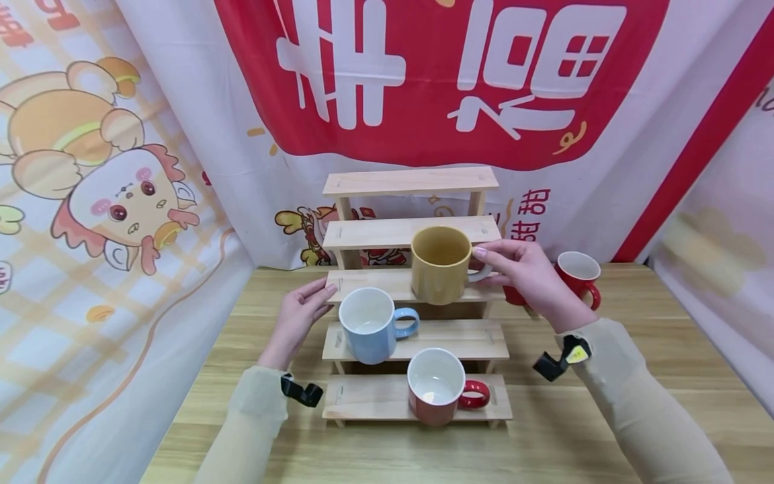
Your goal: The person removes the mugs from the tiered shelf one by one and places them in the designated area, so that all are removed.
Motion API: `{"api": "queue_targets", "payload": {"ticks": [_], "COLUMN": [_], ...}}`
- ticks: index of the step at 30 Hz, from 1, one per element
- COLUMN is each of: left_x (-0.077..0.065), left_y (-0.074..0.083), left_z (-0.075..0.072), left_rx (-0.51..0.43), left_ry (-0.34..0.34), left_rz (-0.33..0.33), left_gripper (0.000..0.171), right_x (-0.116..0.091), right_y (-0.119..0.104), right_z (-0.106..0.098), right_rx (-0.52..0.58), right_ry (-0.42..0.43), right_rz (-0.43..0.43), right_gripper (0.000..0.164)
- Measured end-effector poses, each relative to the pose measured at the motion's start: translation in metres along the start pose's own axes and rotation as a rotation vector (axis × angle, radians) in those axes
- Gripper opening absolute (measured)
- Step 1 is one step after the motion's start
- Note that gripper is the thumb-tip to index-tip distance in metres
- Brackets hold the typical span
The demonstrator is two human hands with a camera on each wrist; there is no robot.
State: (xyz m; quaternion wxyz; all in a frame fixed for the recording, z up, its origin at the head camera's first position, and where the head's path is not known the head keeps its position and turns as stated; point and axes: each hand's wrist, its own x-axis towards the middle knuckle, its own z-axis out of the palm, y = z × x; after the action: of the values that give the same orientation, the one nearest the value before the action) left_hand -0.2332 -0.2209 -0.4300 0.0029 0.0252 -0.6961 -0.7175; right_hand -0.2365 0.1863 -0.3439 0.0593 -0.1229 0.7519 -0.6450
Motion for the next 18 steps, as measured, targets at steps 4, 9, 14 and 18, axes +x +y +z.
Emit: {"api": "queue_targets", "payload": {"ticks": [4, 9, 14, 18], "left_x": [0.000, -0.001, -0.001, 0.000], "left_y": [0.000, 0.001, 0.001, 0.001], "left_z": [0.000, 0.000, 0.000, 0.000], "left_rx": [-0.005, -0.001, 0.000, 0.001], "left_ry": [-0.003, -0.013, -0.014, -0.010], "left_rz": [0.001, 0.003, 0.002, -0.002], "left_gripper": [0.058, 0.058, 0.058, 0.057], "right_x": [0.000, -0.003, -0.007, -0.012], "right_y": [0.003, 0.006, 0.008, 0.006], "right_z": [0.000, 0.000, 0.001, -0.002], "right_rx": [0.011, 0.026, 0.060, 0.049], "right_ry": [0.014, 0.034, 0.060, 0.083], "right_rz": [-0.006, -0.011, -0.020, -0.005], "right_gripper": [0.043, 0.043, 0.042, 0.044]}}
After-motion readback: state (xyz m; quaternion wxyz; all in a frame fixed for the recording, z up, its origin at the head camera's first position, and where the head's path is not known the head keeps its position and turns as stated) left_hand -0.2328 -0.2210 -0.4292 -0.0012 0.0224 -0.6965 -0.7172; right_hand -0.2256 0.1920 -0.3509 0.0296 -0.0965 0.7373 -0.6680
